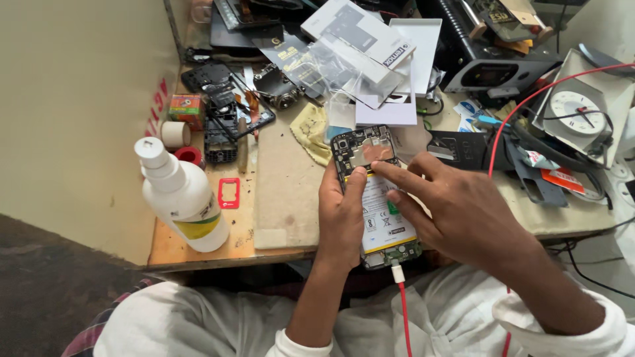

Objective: The person tests a smartphone by plugging in a charging cable and powering it on, then opens the phone's back cover, removes the battery, and uses a pry tool to work on the internal components on a cluttered workbench.

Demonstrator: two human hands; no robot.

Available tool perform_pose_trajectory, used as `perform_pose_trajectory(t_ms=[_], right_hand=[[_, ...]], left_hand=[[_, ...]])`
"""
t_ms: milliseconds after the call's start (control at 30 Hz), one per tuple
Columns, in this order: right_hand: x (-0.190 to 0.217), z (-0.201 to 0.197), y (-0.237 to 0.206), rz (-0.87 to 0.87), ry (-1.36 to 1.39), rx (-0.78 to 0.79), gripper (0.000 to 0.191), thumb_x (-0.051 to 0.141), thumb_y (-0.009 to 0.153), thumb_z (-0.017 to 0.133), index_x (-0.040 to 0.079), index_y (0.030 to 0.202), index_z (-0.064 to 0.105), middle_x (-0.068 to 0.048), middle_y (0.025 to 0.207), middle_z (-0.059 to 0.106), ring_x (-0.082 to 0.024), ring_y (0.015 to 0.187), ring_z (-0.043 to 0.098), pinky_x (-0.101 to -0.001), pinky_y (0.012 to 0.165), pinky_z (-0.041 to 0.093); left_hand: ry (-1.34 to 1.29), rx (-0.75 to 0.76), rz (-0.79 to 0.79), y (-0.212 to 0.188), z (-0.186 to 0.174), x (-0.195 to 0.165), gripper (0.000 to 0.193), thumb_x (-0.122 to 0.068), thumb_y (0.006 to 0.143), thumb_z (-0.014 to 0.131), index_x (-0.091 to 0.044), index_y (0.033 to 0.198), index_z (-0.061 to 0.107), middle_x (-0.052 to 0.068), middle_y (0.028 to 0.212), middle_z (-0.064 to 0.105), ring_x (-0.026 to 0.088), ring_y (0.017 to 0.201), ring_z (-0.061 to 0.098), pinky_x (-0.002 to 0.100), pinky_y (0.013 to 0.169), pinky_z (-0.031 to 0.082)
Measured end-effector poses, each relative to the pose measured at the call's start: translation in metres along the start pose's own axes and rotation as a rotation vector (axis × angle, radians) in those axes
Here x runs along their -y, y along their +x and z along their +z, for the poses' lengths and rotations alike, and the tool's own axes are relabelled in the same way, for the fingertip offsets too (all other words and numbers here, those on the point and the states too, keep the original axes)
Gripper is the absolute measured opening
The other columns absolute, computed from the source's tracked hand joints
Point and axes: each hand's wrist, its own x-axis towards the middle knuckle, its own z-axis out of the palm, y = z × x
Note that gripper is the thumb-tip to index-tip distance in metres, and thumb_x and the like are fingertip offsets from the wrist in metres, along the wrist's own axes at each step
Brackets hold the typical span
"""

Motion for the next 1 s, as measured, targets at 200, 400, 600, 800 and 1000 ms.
perform_pose_trajectory(t_ms=[200, 400, 600, 800, 1000], right_hand=[[0.003, 0.002, 0.0, -0.078, -0.119, -0.021, 0.043, 0.034, 0.092, 0.064, 0.025, 0.134, 0.064, -0.007, 0.08, 0.06, -0.027, 0.062, 0.065, -0.0441, 0.05, 0.049], [-0.016, 0.01, -0.018, 0.173, 0.368, -0.014, 0.047, 0.031, 0.095, 0.063, 0.019, 0.14, 0.059, -0.01, 0.091, 0.066, -0.023, 0.07, 0.067, -0.0382, 0.061, 0.053], [-0.024, 0.046, -0.087, 0.669, 1.287, -0.02, 0.042, 0.02, 0.095, 0.059, -0.002, 0.131, 0.058, -0.015, 0.088, 0.074, -0.021, 0.07, 0.071, -0.0353, 0.063, 0.057], [-0.021, 0.088, -0.109, 0.701, 1.592, 0.052, 0.032, 0.018, 0.098, 0.059, -0.009, 0.113, 0.067, -0.012, 0.083, 0.074, -0.016, 0.069, 0.068, -0.0315, 0.064, 0.055], [-0.028, 0.077, -0.097, 0.636, 1.574, 0.141, 0.027, 0.016, 0.099, 0.061, -0.01, 0.104, 0.068, -0.01, 0.074, 0.071, -0.015, 0.056, 0.065, -0.0302, 0.053, 0.054]], left_hand=[[0.035, -0.01, 0.009, 0.002, 0.002, 0.0, 0.027, -0.007, 0.102, 0.053, -0.002, 0.128, 0.056, 0.005, 0.105, 0.068, 0.008, 0.084, 0.064, 0.027, 0.071, 0.056], [-0.046, 0.072, -0.018, 0.001, 0.006, -0.008, 0.028, -0.011, 0.104, 0.049, -0.001, 0.129, 0.053, 0.016, 0.105, 0.072, 0.02, 0.085, 0.074, 0.033, 0.071, 0.063], [-0.213, 0.162, -0.006, -0.001, 0.009, -0.013, 0.03, -0.015, 0.11, 0.046, 0.005, 0.133, 0.052, 0.026, 0.105, 0.071, 0.029, 0.085, 0.074, 0.042, 0.07, 0.064], [-0.224, 0.193, -0.034, -0.002, 0.009, -0.014, 0.03, -0.016, 0.11, 0.046, 0.003, 0.132, 0.05, 0.027, 0.104, 0.071, 0.029, 0.084, 0.075, 0.043, 0.068, 0.065], [-0.219, 0.183, -0.049, 0.0, 0.01, -0.014, 0.032, -0.016, 0.11, 0.047, 0.004, 0.134, 0.052, 0.027, 0.104, 0.071, 0.028, 0.083, 0.074, 0.041, 0.069, 0.064]])
